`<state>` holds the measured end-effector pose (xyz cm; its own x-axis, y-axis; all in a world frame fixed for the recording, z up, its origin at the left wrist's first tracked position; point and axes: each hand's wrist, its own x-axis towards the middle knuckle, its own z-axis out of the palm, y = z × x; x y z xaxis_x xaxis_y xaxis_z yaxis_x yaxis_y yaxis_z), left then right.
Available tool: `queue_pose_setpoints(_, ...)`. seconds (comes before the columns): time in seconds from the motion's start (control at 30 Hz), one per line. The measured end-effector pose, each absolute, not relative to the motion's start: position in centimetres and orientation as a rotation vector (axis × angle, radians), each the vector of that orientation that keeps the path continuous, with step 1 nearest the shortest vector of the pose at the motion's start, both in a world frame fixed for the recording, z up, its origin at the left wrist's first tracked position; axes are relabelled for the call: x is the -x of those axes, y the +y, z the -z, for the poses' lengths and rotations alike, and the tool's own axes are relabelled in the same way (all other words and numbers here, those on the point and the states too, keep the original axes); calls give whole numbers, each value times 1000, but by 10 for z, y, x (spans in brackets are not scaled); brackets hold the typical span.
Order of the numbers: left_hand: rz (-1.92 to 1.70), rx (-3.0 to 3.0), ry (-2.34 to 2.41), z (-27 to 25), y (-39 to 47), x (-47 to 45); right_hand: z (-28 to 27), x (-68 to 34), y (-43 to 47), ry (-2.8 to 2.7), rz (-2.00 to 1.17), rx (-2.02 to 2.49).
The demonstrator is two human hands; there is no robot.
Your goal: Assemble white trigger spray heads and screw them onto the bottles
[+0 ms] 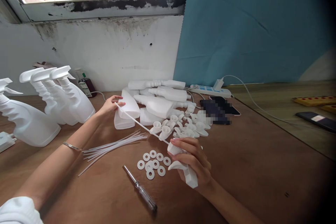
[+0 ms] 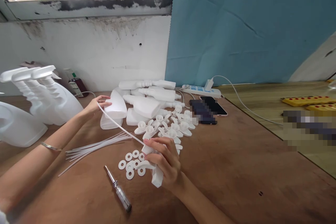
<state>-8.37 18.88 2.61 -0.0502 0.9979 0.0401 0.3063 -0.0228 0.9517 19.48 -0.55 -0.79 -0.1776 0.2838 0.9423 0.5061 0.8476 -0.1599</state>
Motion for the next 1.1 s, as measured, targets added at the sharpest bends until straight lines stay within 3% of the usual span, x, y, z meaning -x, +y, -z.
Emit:
queue_pose_setpoints(0.37, -1127, -1663, 1564, -25, 188, 84, 11, -197, -6, -1811, 201, 594)
queue_pose_setpoints(0.5, -1152, -2304, 1669, -29, 169, 75, 9, -196, -7, -1825, 195, 578)
queue_pose_setpoints(0.73, -667, -3228, 1194, -30, 128, 31, 8, -194, -7, -1820, 202, 571)
queue_pose_setpoints(1.1, -234, -3331, 1136, -20, 131, -16, 10, -194, -10, -1844, 192, 567)
